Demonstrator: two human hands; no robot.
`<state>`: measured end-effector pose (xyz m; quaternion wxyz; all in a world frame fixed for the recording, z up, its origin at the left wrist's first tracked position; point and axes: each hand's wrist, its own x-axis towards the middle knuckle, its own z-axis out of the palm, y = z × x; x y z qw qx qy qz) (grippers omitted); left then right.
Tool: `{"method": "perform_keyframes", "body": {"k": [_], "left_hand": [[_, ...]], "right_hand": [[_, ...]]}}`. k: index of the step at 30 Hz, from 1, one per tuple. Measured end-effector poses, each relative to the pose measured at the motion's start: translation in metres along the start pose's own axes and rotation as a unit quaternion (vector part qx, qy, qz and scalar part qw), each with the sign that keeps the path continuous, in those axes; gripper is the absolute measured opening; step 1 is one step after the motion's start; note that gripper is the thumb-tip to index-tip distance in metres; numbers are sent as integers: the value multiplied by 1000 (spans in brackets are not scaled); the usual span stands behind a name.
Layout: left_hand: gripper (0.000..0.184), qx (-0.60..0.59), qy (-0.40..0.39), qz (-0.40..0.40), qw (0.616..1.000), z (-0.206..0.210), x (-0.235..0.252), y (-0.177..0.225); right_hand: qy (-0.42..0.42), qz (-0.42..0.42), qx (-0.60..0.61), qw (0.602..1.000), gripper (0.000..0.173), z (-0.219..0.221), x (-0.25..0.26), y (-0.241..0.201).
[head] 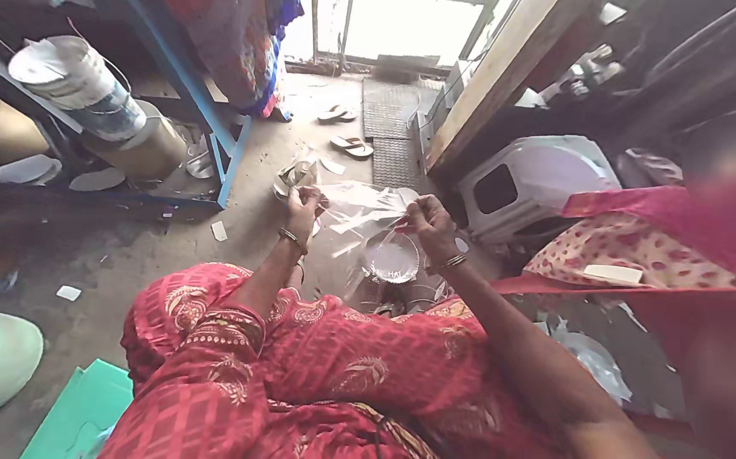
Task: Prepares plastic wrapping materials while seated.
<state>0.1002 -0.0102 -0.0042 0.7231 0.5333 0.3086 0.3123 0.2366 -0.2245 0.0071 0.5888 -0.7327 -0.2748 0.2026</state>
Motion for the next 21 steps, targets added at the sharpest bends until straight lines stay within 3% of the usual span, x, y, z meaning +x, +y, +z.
{"method": "perform_keyframes", "body": {"k": [3, 6, 10, 13, 16, 18, 21], "left_hand": [[41, 56, -91, 64, 992, 4, -7, 0], [30, 163, -150, 161, 962, 3, -10, -3], [36, 192, -190, 168, 948, 1, -8, -5], [30, 217, -215, 181, 935, 0, -12, -3], [21, 218, -182, 156, 946, 7, -21, -1], [22, 205, -137, 146, 958, 12, -21, -5], [28, 249, -104, 149, 951, 16, -27, -8]], "right_hand": [[-21, 8, 11, 1000, 23, 2, -3, 0], [4, 26, 42, 999, 23, 2, -1, -3], [29, 68, 62, 995, 28, -9, 4, -8], [-75, 56, -62, 994, 27, -22, 14, -1], [-177, 4, -299, 938, 27, -29, 10, -8], [-115, -88, -359, 922, 30, -24, -1, -12], [-4, -290, -333, 897, 25, -5, -18, -30]]}}
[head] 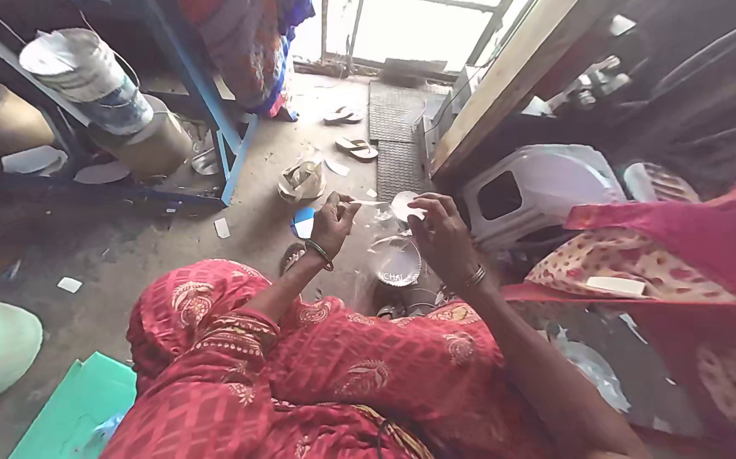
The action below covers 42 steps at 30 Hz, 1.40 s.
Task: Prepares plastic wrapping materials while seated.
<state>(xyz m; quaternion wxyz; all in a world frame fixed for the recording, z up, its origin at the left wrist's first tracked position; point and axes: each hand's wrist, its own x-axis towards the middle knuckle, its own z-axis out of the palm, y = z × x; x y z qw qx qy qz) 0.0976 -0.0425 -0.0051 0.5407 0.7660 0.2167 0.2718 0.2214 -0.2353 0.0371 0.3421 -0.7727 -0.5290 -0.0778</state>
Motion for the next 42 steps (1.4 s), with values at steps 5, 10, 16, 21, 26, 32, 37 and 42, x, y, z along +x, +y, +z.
{"method": "perform_keyframes", "body": {"k": [5, 10, 16, 21, 26, 32, 37, 42], "left_hand": [[26, 45, -45, 12, 998, 7, -18, 9], [26, 48, -36, 45, 997, 4, -19, 15], [25, 171, -105, 213, 956, -8, -2, -10], [23, 307, -151, 250, 906, -18, -1, -10], [27, 243, -109, 195, 944, -6, 0, -15], [26, 54, -87, 39, 994, 10, -5, 0], [24, 115, -85, 77, 987, 10, -22, 15], [22, 105, -87, 213, 967, 13, -23, 11]], "right_hand": [[-35, -88, 26, 995, 24, 19, -12, -53], [-334, 62, -151, 928, 34, 33, -12, -22], [-290, 15, -240, 926, 37, 23, -13, -11], [-383, 82, -252, 885, 32, 14, -6, -4], [-519, 90, -217, 822, 28, 16, -8, -7], [-243, -23, -20, 969, 28, 22, -20, -22], [-120, 15, 113, 986, 26, 43, -20, -34], [-230, 237, 165, 929, 42, 54, -17, -10]]}}
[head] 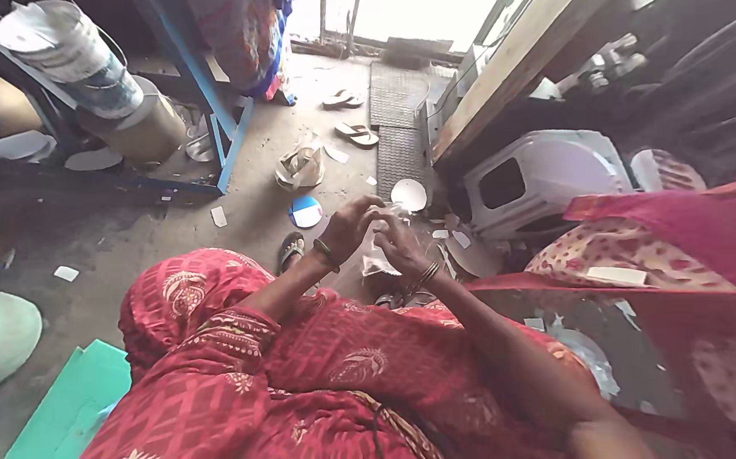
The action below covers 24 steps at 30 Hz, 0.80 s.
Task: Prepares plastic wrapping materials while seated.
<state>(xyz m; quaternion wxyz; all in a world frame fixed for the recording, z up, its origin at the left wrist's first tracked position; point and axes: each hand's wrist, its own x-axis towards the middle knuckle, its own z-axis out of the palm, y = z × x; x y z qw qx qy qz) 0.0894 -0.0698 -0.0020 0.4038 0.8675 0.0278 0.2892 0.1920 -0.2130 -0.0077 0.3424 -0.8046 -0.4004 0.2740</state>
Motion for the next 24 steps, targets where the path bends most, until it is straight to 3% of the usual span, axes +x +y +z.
{"method": "perform_keyframes", "body": {"k": [6, 9, 11, 13, 15, 17, 18, 20, 22, 24], "left_hand": [[26, 96, -129, 41, 986, -5, 3, -15], [38, 183, -152, 11, 971, -4, 2, -15], [44, 216, -189, -35, 957, -4, 3, -9], [45, 201, -218, -65, 953, -5, 3, 3], [48, 161, -225, -63, 959, 3, 0, 8], [51, 84, -261, -64, 960, 11, -1, 11], [48, 37, -282, -54, 957, 13, -2, 13], [39, -22, -337, -34, 941, 12, -4, 23], [47, -8, -387, -41, 921, 9, -3, 35], [42, 64, -357, -34, 931, 8, -3, 32]], "right_hand": [[41, 73, -10, 996, 57, -17, 16, 15], [14, 77, -13, 997, 61, -18, 19, 22], [2, 47, -8, 999, 55, -15, 18, 22], [6, -8, 74, 997, 43, -8, 16, 18], [8, -44, 235, 971, 38, 1, 15, 15], [-6, -35, 364, 931, 42, 12, 12, 18], [-2, -10, 372, 928, 41, 16, 9, 20], [11, 115, 222, 968, 25, 12, -2, 2], [-65, 248, 37, 966, 33, -6, -2, -26], [-1, 212, 25, 977, 37, 1, 13, 12]]}}
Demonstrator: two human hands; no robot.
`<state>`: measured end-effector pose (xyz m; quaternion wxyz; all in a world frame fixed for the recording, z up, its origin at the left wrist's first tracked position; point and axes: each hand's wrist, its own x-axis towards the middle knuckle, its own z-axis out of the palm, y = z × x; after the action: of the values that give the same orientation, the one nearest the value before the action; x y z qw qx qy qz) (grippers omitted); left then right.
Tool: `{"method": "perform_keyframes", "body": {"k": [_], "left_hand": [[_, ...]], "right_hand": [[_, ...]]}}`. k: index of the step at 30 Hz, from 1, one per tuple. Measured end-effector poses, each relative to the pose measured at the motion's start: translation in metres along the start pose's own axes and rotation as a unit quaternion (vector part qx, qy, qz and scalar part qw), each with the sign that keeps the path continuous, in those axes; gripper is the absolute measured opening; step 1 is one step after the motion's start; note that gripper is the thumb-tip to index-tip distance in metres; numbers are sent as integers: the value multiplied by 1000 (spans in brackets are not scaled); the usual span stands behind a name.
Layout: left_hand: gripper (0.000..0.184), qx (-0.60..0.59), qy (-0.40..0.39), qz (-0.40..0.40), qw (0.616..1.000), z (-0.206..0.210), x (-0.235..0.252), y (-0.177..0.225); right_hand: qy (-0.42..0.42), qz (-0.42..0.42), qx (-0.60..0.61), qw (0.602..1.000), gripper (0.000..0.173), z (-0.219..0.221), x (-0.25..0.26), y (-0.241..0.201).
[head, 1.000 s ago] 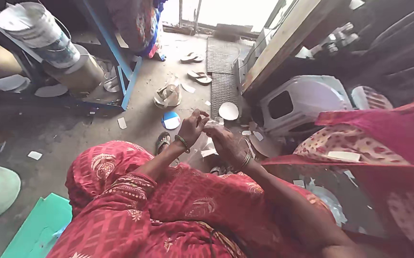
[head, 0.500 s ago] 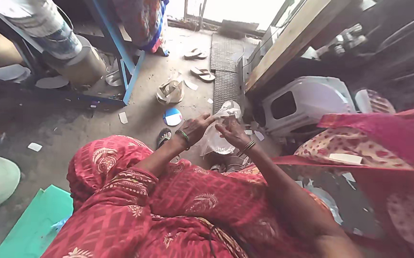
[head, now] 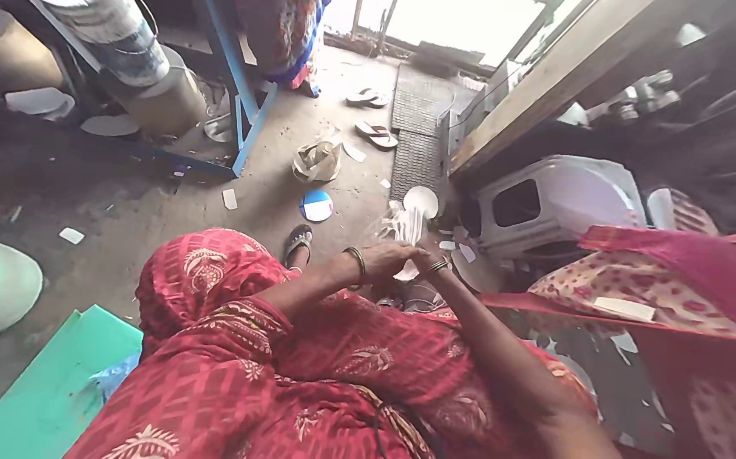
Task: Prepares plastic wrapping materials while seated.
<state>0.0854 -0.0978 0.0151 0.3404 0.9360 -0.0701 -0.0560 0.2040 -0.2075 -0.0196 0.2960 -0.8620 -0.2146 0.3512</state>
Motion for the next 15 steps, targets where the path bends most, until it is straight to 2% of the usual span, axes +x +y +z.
{"method": "perform_keyframes", "body": {"k": [1, 2, 3, 4, 5, 8, 11, 13, 15], "left_hand": [[38, 36, 32, -21, 999, 0, 0, -5], [36, 74, 61, -50, 994, 0, -1, -11], [39, 106, 72, -86, 988, -2, -1, -17], [46, 128, 77, -119, 981, -3, -2, -22], [50, 140, 81, -148, 976, -3, -2, -27], [52, 109, 58, -188, 974, -10, 1, -28], [44, 96, 149, -119, 977, -1, -1, -26], [46, 90, 195, -73, 974, 8, 1, -27], [49, 61, 213, -22, 975, 15, 5, -31]], "right_hand": [[44, -50, 37, 997, 52, 5, 22, 22], [77, -88, 54, 992, 74, 6, 39, 35], [91, -122, 59, 987, 89, 6, 47, 39], [99, -147, 49, 983, 94, 5, 49, 38], [107, -162, 30, 980, 91, 6, 48, 36], [113, -185, -42, 975, 62, 7, 33, 25], [100, -232, -43, 967, 34, 9, 19, 11], [57, -249, 55, 965, 26, 17, 14, 10], [-70, -209, 196, 955, 19, 32, 9, 18]]}}
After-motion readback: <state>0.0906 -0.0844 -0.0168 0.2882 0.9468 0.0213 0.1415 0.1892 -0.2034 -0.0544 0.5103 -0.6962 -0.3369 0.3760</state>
